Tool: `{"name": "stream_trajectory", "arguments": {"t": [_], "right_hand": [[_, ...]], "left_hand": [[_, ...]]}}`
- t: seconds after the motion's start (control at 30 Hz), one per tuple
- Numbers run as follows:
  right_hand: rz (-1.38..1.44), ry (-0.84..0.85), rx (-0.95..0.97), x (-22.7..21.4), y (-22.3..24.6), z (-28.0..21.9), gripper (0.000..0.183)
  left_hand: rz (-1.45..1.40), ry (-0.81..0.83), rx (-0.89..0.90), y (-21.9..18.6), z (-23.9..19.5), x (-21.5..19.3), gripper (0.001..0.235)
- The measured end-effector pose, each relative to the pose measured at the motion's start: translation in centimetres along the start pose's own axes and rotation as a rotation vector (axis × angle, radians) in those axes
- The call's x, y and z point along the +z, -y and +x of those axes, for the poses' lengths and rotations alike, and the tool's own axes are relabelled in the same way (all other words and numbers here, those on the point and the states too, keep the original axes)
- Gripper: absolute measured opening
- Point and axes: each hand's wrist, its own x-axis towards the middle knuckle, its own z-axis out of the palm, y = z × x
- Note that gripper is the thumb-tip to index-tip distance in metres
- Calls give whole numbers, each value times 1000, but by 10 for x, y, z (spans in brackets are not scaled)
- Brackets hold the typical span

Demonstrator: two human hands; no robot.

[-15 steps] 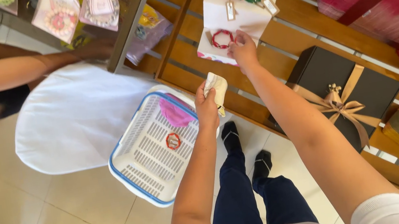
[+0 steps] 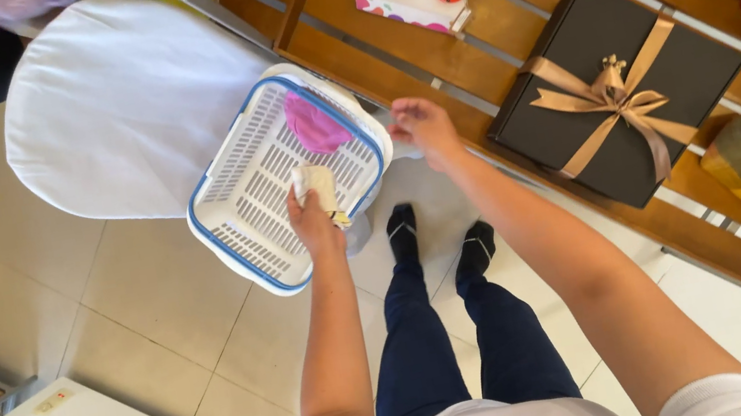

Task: Cleaning and organizing bracelets and necklaces on a shop display shelf.

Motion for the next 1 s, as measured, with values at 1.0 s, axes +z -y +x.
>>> {"name": "stream_trajectory", "arguments": {"t": [1.0], "right_hand": [[-751, -126, 269, 160, -297, 75, 56]], "left_hand": [[936, 478, 425, 100, 182, -71, 40]]}}
